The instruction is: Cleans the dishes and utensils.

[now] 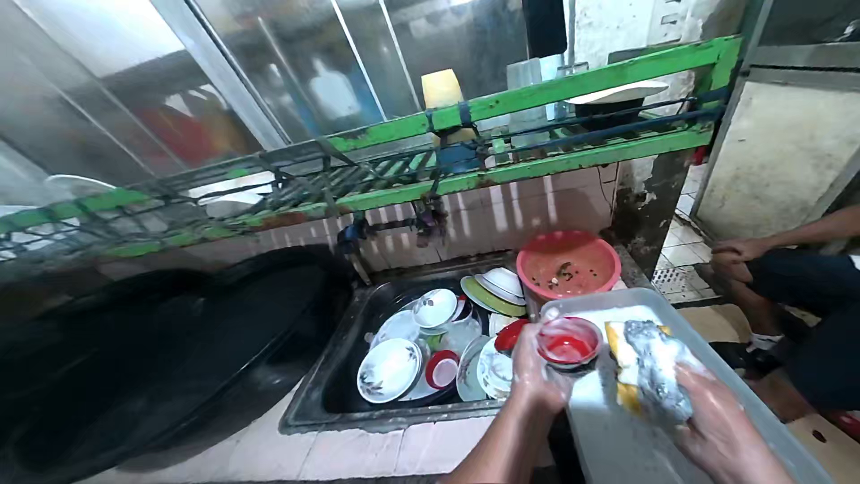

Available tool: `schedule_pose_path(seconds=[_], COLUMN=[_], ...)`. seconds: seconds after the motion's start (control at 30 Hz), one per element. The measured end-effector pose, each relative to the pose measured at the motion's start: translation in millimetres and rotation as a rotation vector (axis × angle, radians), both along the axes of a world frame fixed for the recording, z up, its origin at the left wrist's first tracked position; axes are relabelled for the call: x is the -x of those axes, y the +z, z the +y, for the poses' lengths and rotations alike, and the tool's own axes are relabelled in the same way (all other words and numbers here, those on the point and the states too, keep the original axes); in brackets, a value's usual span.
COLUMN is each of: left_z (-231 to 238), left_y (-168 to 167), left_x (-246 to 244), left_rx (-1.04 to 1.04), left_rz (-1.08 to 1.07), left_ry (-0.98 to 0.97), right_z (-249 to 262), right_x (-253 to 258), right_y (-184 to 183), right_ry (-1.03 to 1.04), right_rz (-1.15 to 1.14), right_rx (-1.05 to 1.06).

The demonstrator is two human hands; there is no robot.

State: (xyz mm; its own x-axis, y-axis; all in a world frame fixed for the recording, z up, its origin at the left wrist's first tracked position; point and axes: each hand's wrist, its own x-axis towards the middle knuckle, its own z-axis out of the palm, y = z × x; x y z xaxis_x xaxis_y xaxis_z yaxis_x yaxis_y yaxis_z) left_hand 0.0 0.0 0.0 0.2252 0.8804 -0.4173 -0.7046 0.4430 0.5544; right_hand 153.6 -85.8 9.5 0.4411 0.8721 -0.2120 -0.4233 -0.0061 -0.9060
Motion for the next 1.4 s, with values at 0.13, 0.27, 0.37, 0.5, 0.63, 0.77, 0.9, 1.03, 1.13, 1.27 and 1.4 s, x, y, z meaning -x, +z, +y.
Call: schedule_pose_path(seconds=[0.13,0.27,0.37,0.5,0.63,0.77,0.9,1.03,1.13,1.27,1.4], left_z=[-16.9,-15.9,-23.8,-43.7,-22.8,-40.4,-43.8,-23.1,-24.3,-22.2,-0.5], left_y=[6.6,-6.8,2.5,5.3,9.0,21.8,19.3,18.6,17.7,21.0,9.8], left_x=[-34.4,-43.5,-45.7,-52.6,-57.1,-61.0,-62.4,-47.2,-43.3,-36.0,8.5], left_rx=[-0.108,-1.091,-1.608,-1.166,-0.362,-0.315,-0.316,-0.278,-0.252,-0.277,-0.487], left_rz=[0.262,1.107,1.404,1.22,0.591,0.615,0.661,0.53,0.501,0.582,0.781], left_ry=[-0.125,-0.199,-0.285,-0.452,-0.101,-0.107,-0.045,0.023,-0.038,-0.08,0.026], right_z=[13.6,14.6,5.3,-0.5,-15.8,-13.4,-3.5,-7.4,1.2,5.1,0.9], right_x=[-8.6,-28.2,-52.0,-61.9,-53.8,-42.3,-34.1,-28.3,-35.7,-15.0,-20.6], right_y=[-3.4,-8.1,-11.6,-0.1,12.5,11.3,6.8,1.4,18.9,-1.1,-20.1], right_ry=[-0.03,-0.047,-0.01,-0.065,-0.007,0.113,0.113,0.201,0.239,0.087,0.406], right_rz=[0.058,0.418,0.41,0.063,-0.142,-0.55,-0.724,-0.941,-1.043,-1.217,-1.372], right_rx=[-0.1,-0.072,-0.057,0.067,0.02,0.151,0.156,-0.004,0.091,-0.308,-0.269])
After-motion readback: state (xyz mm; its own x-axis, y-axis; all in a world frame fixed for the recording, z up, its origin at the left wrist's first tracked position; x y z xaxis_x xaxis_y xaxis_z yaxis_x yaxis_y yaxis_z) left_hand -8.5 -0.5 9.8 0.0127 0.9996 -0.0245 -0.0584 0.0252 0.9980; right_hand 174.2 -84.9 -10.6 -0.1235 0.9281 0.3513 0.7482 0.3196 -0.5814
